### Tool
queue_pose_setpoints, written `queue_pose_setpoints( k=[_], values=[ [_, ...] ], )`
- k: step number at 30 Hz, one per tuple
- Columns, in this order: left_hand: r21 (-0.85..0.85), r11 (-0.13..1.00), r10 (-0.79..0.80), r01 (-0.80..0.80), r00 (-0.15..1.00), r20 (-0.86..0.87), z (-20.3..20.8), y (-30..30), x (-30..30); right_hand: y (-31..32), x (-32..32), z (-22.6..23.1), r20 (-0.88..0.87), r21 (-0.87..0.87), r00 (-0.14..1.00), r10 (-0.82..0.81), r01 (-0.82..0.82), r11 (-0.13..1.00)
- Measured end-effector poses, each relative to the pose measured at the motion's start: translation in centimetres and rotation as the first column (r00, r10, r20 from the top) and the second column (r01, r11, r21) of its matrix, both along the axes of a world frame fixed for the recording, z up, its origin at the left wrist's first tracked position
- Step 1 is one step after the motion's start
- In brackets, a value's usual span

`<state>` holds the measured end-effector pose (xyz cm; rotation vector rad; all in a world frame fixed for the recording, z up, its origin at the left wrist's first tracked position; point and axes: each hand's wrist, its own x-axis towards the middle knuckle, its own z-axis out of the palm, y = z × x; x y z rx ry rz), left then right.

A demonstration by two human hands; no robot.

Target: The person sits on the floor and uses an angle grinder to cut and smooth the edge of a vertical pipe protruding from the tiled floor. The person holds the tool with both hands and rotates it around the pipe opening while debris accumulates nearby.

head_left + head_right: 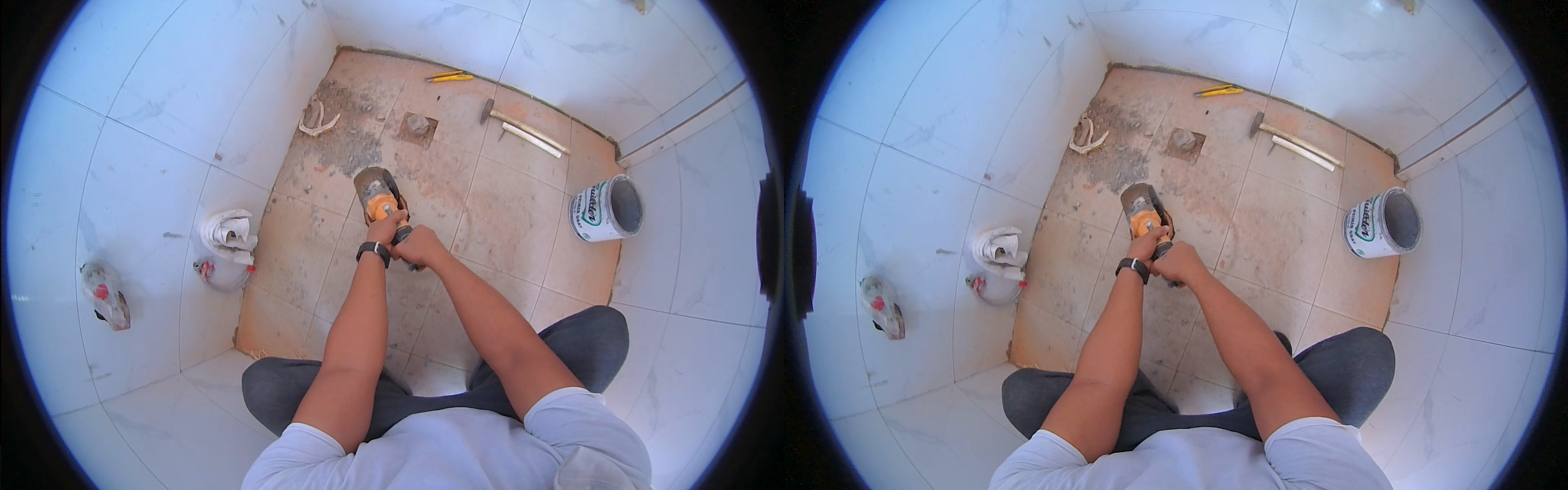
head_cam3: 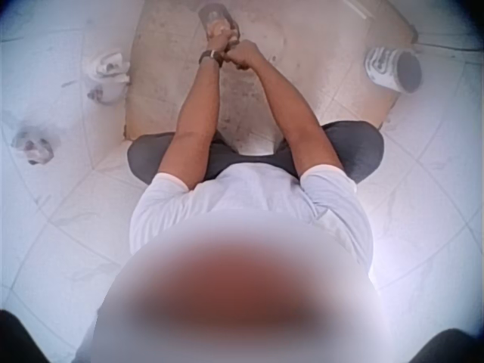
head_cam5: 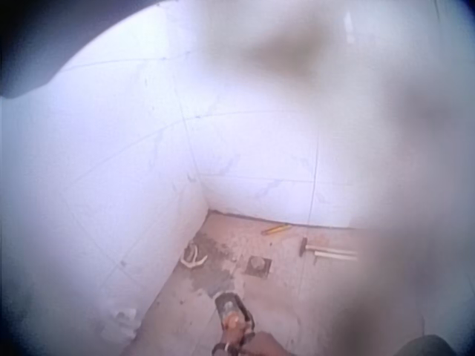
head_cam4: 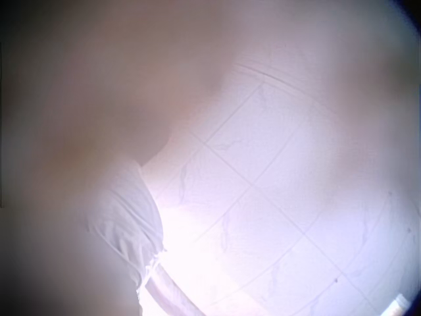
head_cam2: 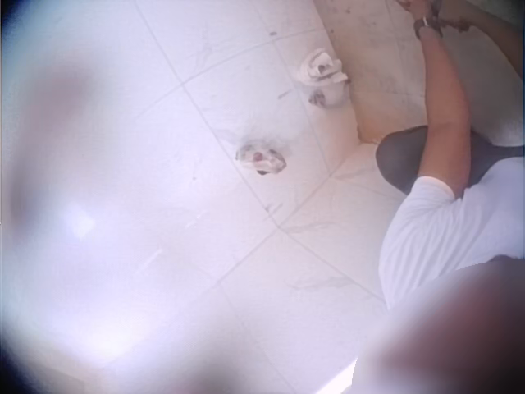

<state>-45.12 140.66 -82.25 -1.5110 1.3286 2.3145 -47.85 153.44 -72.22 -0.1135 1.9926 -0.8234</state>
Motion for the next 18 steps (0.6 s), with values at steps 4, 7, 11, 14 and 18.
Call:
queue_pose_setpoints(
  k=[4,7,11,14,18],
  values=[
    [-0.006,1.0,0.009,-0.01,0.998,-0.061,1.3,0.7,0.3,0.7,0.2,0.1,-0.018,-0.003,1.0,0.02,-0.02,1.0],
    [-0.09,0.996,-0.012,0.0,0.991,-0.135,2.2,1.0,0.2,1.0,0.5,-0.1,-0.162,0.035,0.985,0.054,-0.049,0.998],
    [-0.16,0.987,-0.012,-0.031,0.965,-0.263,3.3,1.4,-0.8,2.1,-1.3,-0.3,-0.247,-0.184,0.969,0.012,-0.059,0.981],
    [-0.274,0.961,-0.093,0.021,0.963,-0.253,4.0,3.1,-1.9,3.7,-3.6,-0.7,-0.195,-0.099,0.976,0.1,-0.121,0.988],
    [-0.447,0.888,-0.157,0.106,0.984,-0.08,4.9,5.1,-1.6,4.0,-2.9,-2.7,-0.44,0.002,0.896,0.063,-0.07,0.998]
  ],
)
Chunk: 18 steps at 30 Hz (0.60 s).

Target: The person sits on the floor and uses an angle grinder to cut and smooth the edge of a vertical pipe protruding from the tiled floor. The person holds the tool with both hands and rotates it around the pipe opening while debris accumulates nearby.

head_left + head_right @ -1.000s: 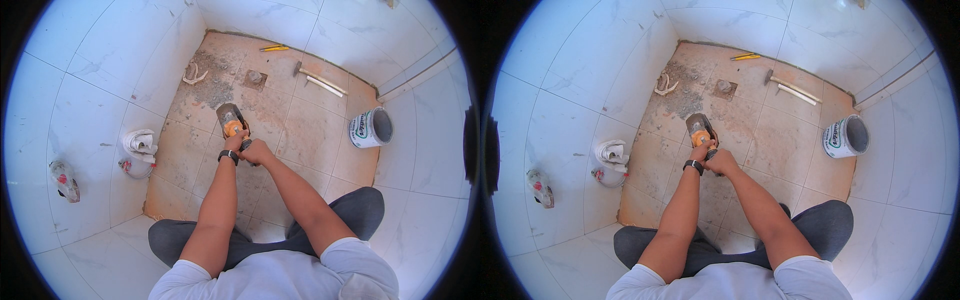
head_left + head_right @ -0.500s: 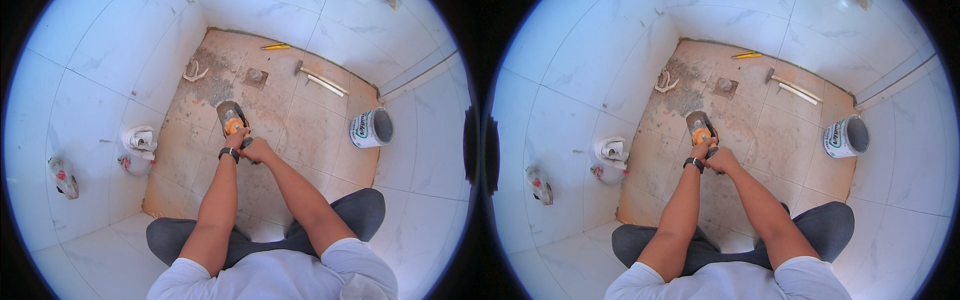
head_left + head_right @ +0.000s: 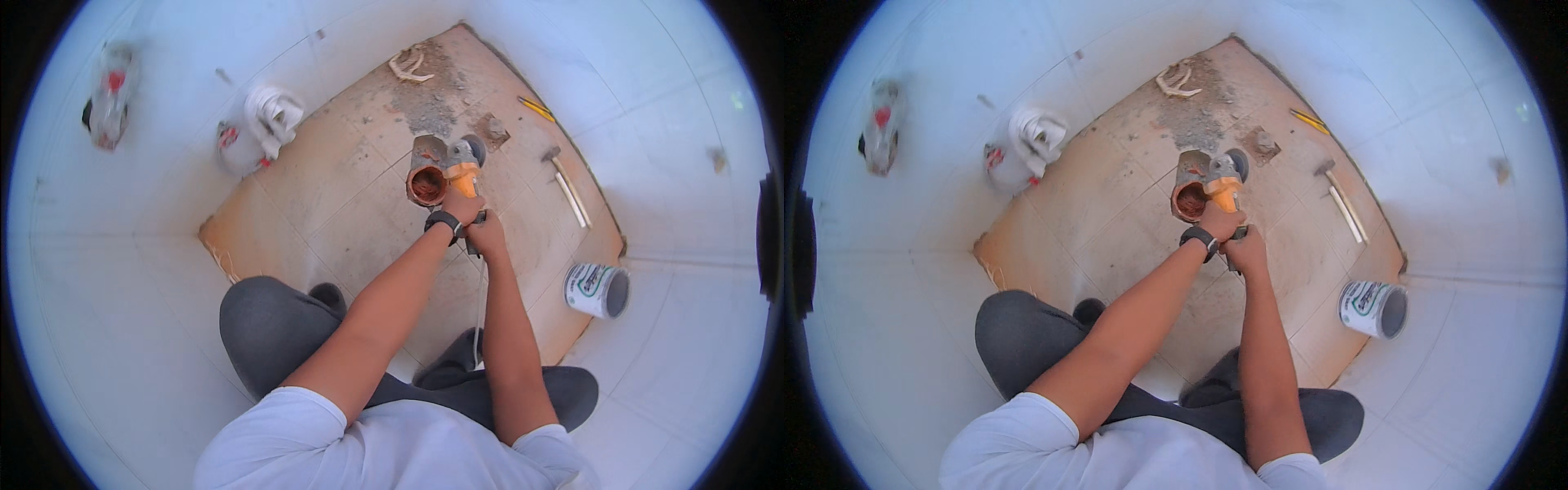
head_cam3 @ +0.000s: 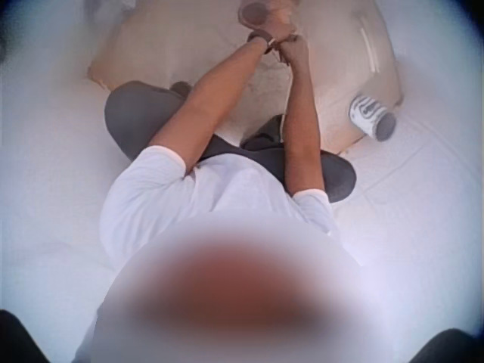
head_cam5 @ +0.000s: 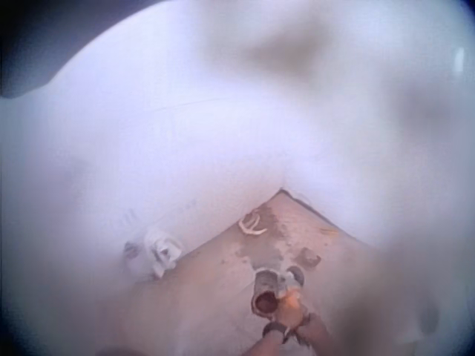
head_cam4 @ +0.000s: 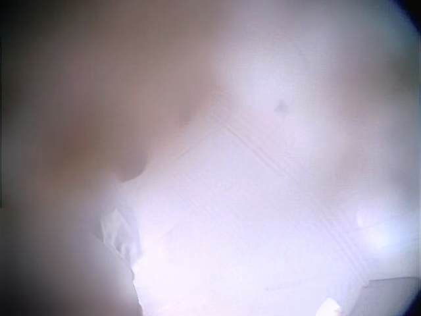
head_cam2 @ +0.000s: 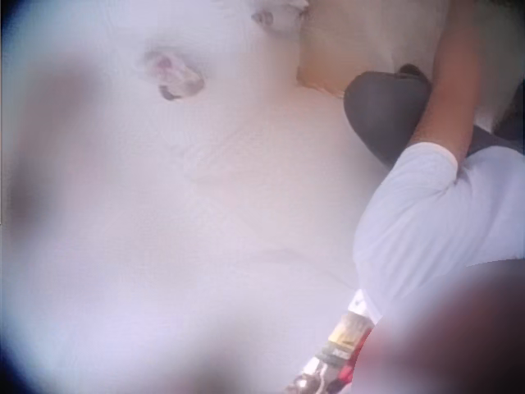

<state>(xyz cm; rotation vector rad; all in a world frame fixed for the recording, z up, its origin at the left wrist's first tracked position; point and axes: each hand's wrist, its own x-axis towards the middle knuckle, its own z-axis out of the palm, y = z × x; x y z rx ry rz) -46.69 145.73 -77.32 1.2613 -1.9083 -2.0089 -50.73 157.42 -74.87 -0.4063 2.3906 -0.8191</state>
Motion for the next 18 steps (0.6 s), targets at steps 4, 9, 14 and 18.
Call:
queue_pose_setpoints(
  k=[4,9,14,18],
  values=[
    [-0.051,0.999,0.02,-0.014,0.993,0.118,0.2,0.1,0.5,-0.1,0.9,-0.8,-0.154,0.045,0.985,0.081,-0.075,0.996],
    [-0.009,0.999,0.033,-0.032,0.99,0.138,-0.3,0.0,1.3,-0.6,1.5,-0.3,0.161,-0.074,0.987,-0.01,0.022,0.997],
    [0.039,0.997,0.065,-0.07,0.991,0.12,-0.7,-0.2,1.6,-1.2,1.7,0.3,0.216,-0.065,0.976,-0.028,0.043,0.997],
    [0.04,0.997,0.062,-0.065,0.994,0.085,-1.3,-0.5,1.6,-1.4,1.6,0.6,0.309,-0.095,0.95,-0.05,0.083,0.992]
  ],
)
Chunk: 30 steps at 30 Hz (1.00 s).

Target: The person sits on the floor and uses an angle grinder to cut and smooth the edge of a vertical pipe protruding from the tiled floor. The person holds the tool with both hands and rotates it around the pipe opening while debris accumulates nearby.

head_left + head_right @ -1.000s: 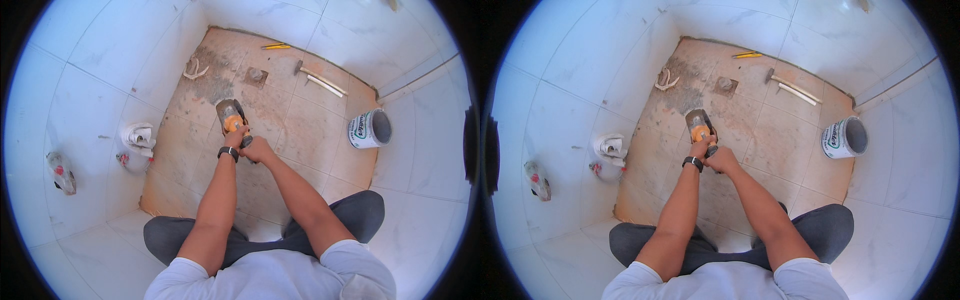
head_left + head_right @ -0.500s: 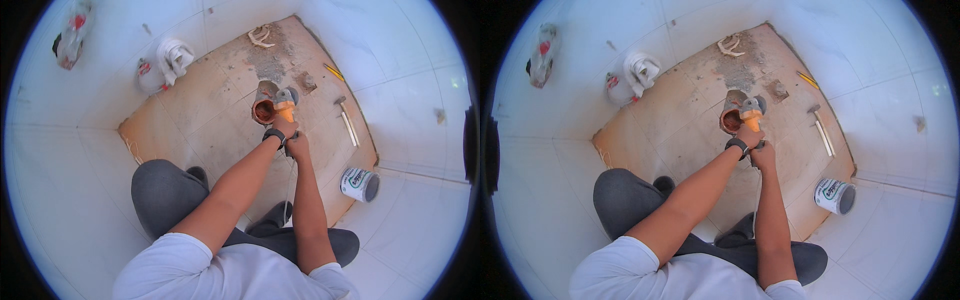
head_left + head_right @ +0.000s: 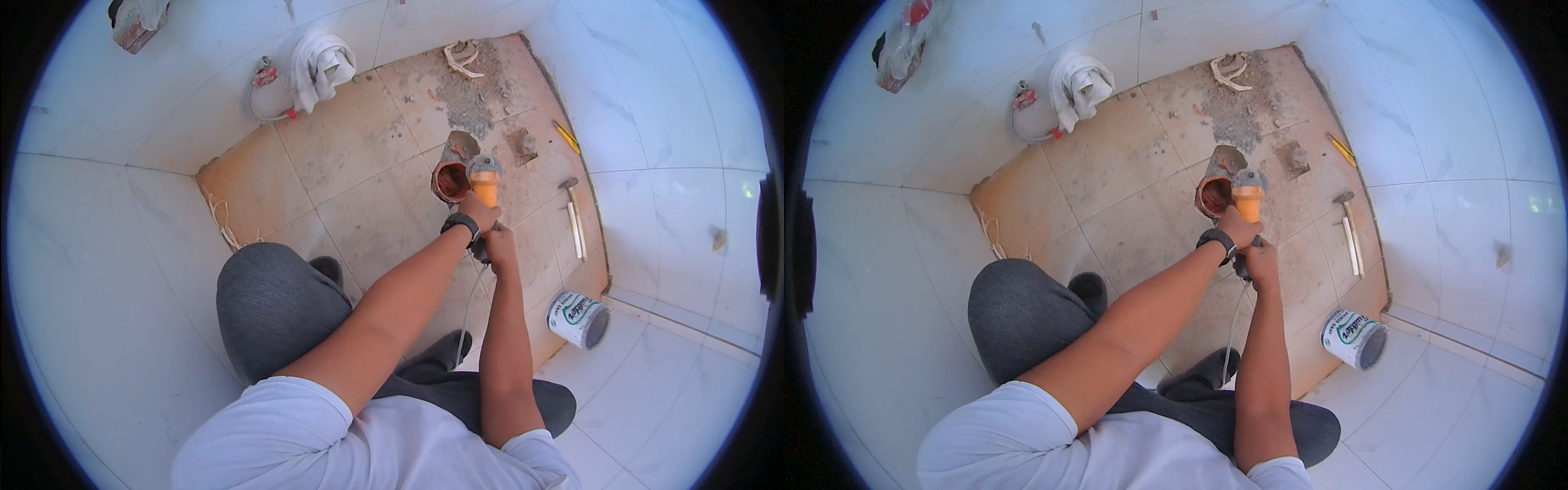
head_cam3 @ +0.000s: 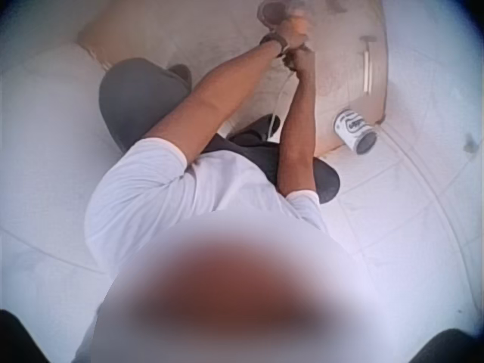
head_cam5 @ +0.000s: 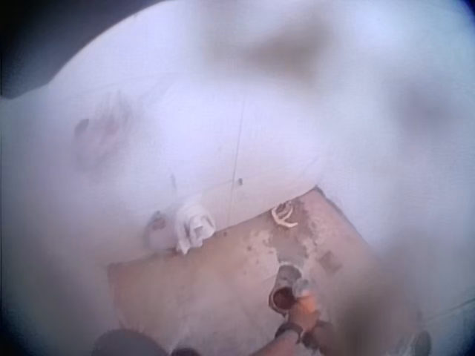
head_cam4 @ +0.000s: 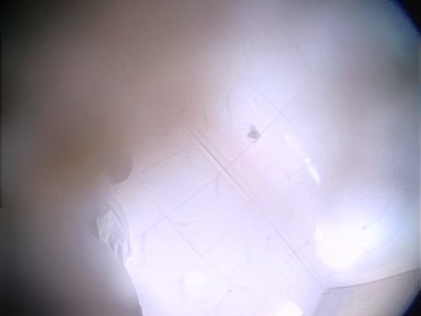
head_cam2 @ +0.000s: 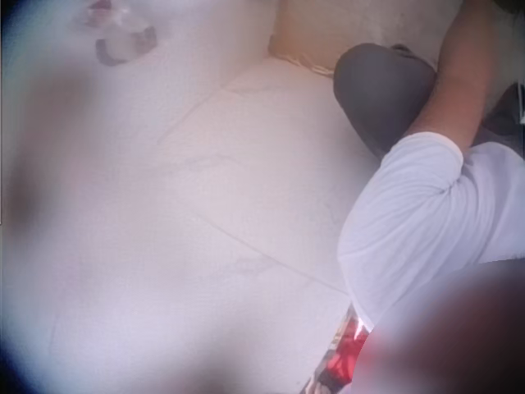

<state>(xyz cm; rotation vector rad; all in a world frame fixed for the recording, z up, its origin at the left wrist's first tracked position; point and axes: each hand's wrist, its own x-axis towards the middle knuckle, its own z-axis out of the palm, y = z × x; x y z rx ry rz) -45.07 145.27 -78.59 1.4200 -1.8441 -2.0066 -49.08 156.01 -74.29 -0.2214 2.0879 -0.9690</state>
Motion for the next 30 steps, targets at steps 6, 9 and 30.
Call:
queue_pose_setpoints(
  k=[6,9,30],
  values=[
    [-0.044,0.999,0.006,-0.006,1.0,0.001,0.0,0.0,0.0,0.1,-0.1,-0.2,-0.031,-0.006,1.0,-0.006,0.006,1.0],
    [-0.025,1.0,-0.003,0.003,0.999,-0.034,0.4,-0.3,0.2,0.2,-0.4,-0.7,-0.024,-0.02,1.0,-0.019,0.018,1.0],
    [-0.022,0.999,-0.036,0.037,0.998,0.044,0.3,-1.2,0.4,-0.9,0.0,0.4,0.127,-0.054,0.99,-0.052,0.059,0.997]
  ],
)
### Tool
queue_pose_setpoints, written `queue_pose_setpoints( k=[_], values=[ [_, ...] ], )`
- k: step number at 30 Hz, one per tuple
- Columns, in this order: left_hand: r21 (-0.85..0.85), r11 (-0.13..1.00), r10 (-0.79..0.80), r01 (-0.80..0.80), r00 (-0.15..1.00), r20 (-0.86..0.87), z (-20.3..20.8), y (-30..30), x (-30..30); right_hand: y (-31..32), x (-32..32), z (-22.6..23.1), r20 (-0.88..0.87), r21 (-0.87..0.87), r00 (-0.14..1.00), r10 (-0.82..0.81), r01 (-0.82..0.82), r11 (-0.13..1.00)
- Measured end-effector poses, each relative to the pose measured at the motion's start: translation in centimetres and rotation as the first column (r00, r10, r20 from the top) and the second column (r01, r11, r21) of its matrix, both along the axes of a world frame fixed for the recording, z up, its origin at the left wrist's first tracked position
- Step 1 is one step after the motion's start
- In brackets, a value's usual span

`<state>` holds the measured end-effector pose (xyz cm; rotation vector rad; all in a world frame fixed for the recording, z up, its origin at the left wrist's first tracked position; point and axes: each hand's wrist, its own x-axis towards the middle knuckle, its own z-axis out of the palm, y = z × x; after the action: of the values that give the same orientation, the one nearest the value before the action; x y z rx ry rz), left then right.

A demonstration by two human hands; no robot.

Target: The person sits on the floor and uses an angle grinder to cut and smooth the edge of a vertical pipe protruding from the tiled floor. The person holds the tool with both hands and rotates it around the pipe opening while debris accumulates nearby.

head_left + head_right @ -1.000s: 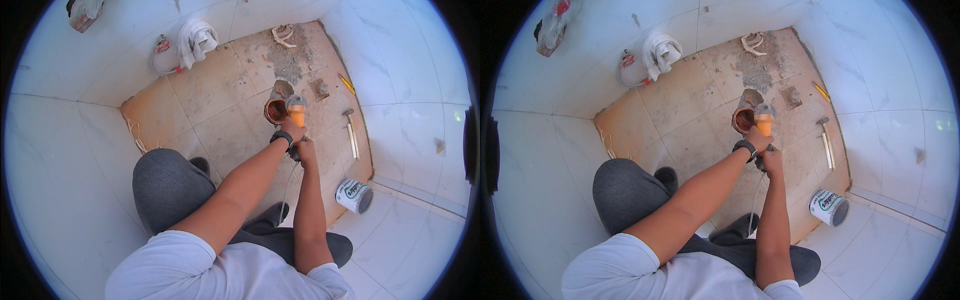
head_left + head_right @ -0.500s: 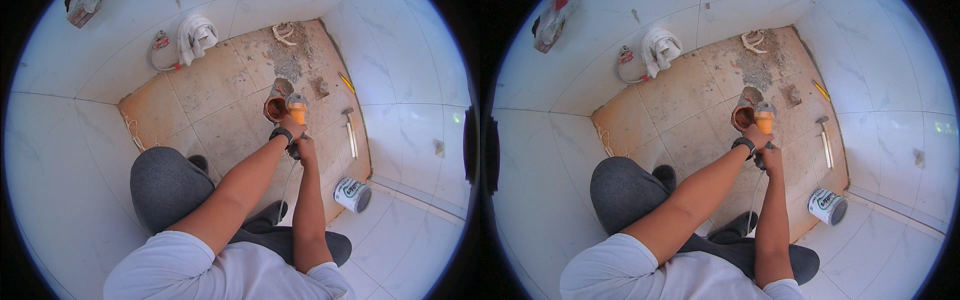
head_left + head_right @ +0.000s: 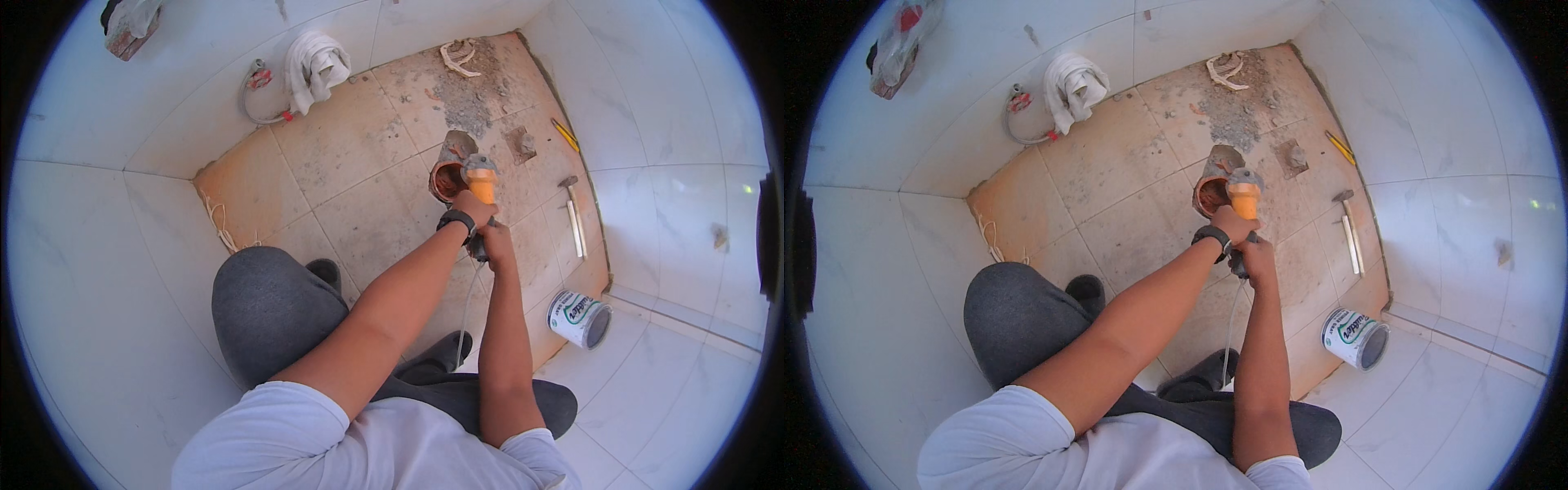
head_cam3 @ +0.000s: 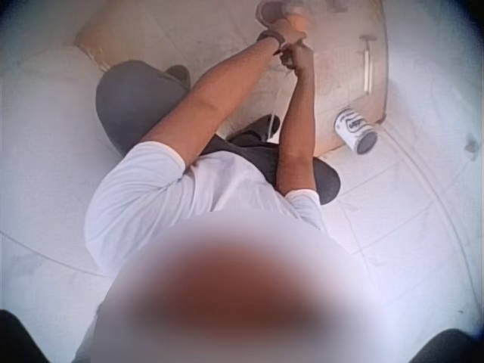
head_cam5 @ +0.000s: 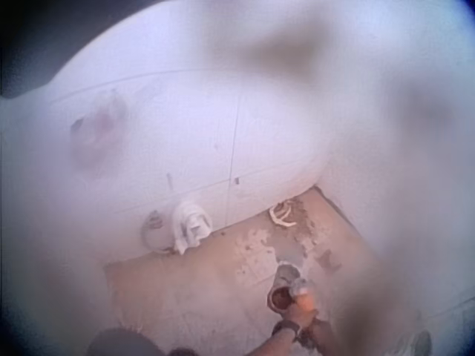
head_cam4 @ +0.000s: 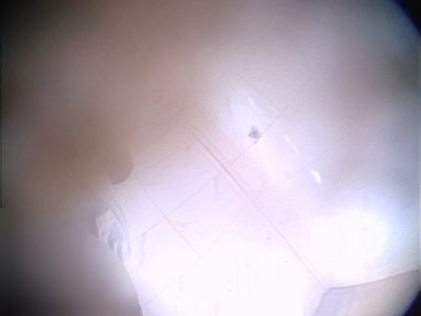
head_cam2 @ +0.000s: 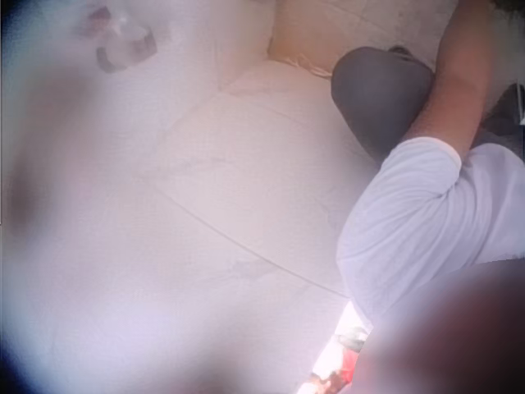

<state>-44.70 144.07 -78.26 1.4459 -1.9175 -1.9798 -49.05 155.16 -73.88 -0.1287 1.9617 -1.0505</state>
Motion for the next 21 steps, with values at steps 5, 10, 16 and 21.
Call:
queue_pose_setpoints(
  k=[5,10,16,21],
  values=[
    [0.068,0.998,-0.004,0.004,1.0,0.001,-0.01,-0.36,0.06,-0.38,-0.2,0.13,-0.036,0.046,0.999,0.012,-0.01,0.999],
    [0.031,1.0,0.008,-0.008,1.0,0.012,0.07,-0.36,0.09,-0.53,-0.25,0.09,-0.013,0.035,0.999,0.035,-0.034,0.999],
    [0.015,1.0,0.023,-0.023,1.0,0.016,-0.03,-0.24,0.36,-0.47,0.11,0.3,0.037,0.004,0.999,0.026,-0.026,1.0],
    [0.029,0.999,0.017,-0.018,1.0,0.017,0.22,-0.49,0.57,-0.69,0.11,0.09,0.028,0.015,0.999,0.032,-0.032,0.999]
  ],
)
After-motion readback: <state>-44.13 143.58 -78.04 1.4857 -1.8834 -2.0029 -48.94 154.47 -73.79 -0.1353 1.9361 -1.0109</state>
